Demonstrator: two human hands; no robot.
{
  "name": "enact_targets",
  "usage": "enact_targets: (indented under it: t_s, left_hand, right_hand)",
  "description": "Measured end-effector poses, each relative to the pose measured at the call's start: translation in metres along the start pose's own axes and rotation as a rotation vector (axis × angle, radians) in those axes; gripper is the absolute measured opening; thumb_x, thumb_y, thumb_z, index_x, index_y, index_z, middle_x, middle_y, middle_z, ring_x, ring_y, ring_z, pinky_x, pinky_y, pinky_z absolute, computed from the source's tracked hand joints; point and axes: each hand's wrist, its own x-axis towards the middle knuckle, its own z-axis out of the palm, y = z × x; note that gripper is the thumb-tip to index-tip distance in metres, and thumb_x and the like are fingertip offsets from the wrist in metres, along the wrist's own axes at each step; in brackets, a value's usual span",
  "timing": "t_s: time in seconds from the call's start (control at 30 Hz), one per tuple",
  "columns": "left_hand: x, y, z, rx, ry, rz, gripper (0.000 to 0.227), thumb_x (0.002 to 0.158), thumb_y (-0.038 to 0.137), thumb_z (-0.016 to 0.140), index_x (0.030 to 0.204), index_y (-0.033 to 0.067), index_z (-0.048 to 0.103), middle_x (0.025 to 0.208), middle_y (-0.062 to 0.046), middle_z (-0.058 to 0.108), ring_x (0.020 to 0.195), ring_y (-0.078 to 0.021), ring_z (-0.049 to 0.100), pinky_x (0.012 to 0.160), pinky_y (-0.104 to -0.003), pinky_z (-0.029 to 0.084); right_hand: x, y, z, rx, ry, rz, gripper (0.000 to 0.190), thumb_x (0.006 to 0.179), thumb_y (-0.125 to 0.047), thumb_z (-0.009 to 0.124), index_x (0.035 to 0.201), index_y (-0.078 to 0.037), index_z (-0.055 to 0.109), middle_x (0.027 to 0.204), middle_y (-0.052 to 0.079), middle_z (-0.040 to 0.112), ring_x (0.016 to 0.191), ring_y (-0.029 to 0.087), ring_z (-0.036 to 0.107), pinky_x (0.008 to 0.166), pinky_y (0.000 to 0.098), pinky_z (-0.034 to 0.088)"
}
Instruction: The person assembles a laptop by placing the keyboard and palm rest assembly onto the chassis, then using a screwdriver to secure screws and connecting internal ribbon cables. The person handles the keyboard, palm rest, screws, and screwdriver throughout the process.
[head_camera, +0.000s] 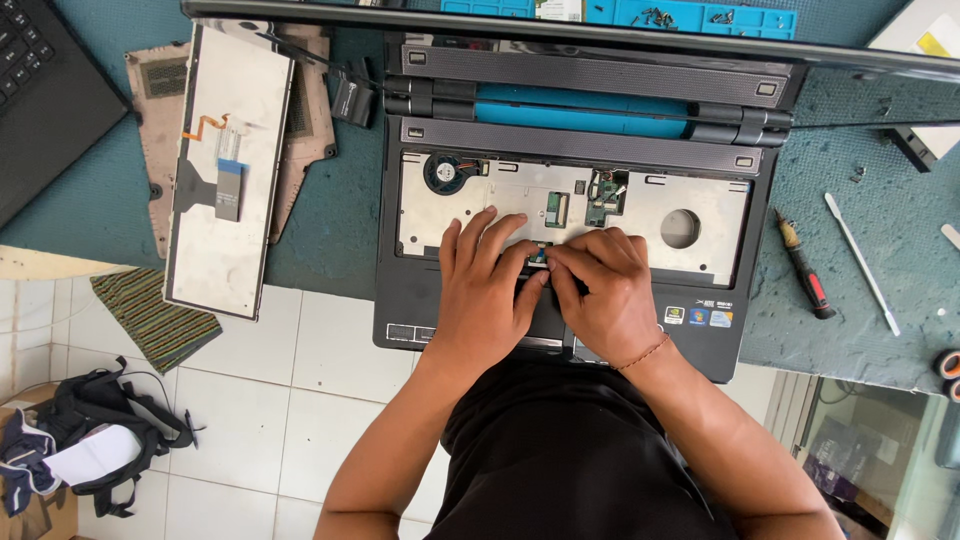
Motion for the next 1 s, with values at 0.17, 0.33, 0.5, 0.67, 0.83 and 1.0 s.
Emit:
enact_targets:
  t_s: [0.17,0.33,0.5,0.67,0.83,1.0]
  left_hand:
    - [0.0012,0.0015,-0.0030,0.005,-0.019,0.001,0.024,0.096,0.027,0.072,0.113,0.0102,0.066,0.139,-0.008,0.054,0.138,-0.0375,0.043,0.116,-0.065,0.023]
    - [0.0009,0.0004,-0.0025,0.017,-0.023,0.005,0.024,0.096,0.027,0.071,0.113,0.0109,0.065,0.139,-0.008,0.054,0.138,-0.0369,0.043,0.116,-0.064,0.023]
    - [0.0025,0.0014,-0.0041,0.008,-0.033,0.005,0.024,0.096,0.027,0.071,0.114,0.0108,0.065,0.139,-0.008,0.054,0.137,-0.0374,0.043,0.115,-0.065,0.023]
    - [0.0027,0.0012,-0.0043,0.012,-0.040,0.008,0.024,0.096,0.026,0.072,0.112,0.0106,0.065,0.139,-0.009,0.054,0.138,-0.0371,0.043,0.116,-0.065,0.022]
    - [0.0001,0.0034,-0.0035,-0.006,-0.042,-0.006,0.024,0.096,0.026,0.071,0.113,0.0103,0.065,0.142,-0.009,0.054,0.140,-0.0377,0.042,0.116,-0.065,0.021]
    - [-0.0045,0.0001,0.0007,-0.079,0.029,-0.048,0.026,0.095,0.027,0.075,0.114,0.0109,0.065,0.137,-0.009,0.058,0.140,-0.0372,0.046,0.119,-0.064,0.022]
  right_hand:
    - [0.0026,-0.0030,-0.0024,0.007,-0.005,0.005,0.009,0.090,-0.004,0.074,0.093,-0.011,0.078,0.082,0.000,0.066,0.082,0.025,0.065,0.077,0.0373,0.047]
    - [0.0022,-0.0026,-0.0021,0.012,-0.006,0.013,0.009,0.090,-0.003,0.074,0.093,-0.011,0.078,0.082,0.001,0.066,0.082,0.025,0.065,0.078,0.0378,0.048]
    - [0.0023,-0.0019,-0.0025,0.015,-0.006,0.018,0.009,0.090,-0.004,0.074,0.092,-0.011,0.078,0.083,0.000,0.067,0.083,0.024,0.065,0.078,0.0366,0.047]
    - [0.0024,-0.0024,-0.0031,0.019,0.000,0.011,0.008,0.090,-0.003,0.074,0.091,-0.010,0.078,0.082,0.001,0.067,0.082,0.025,0.066,0.077,0.0372,0.047]
    - [-0.0014,-0.0003,0.0003,0.008,0.013,0.005,0.008,0.092,-0.004,0.074,0.094,-0.010,0.078,0.084,0.000,0.067,0.083,0.023,0.065,0.079,0.0359,0.047]
    - [-0.0050,0.0045,0.0008,0.046,0.061,0.018,0.008,0.092,-0.004,0.074,0.096,-0.010,0.079,0.084,0.000,0.067,0.082,0.024,0.067,0.078,0.0354,0.049]
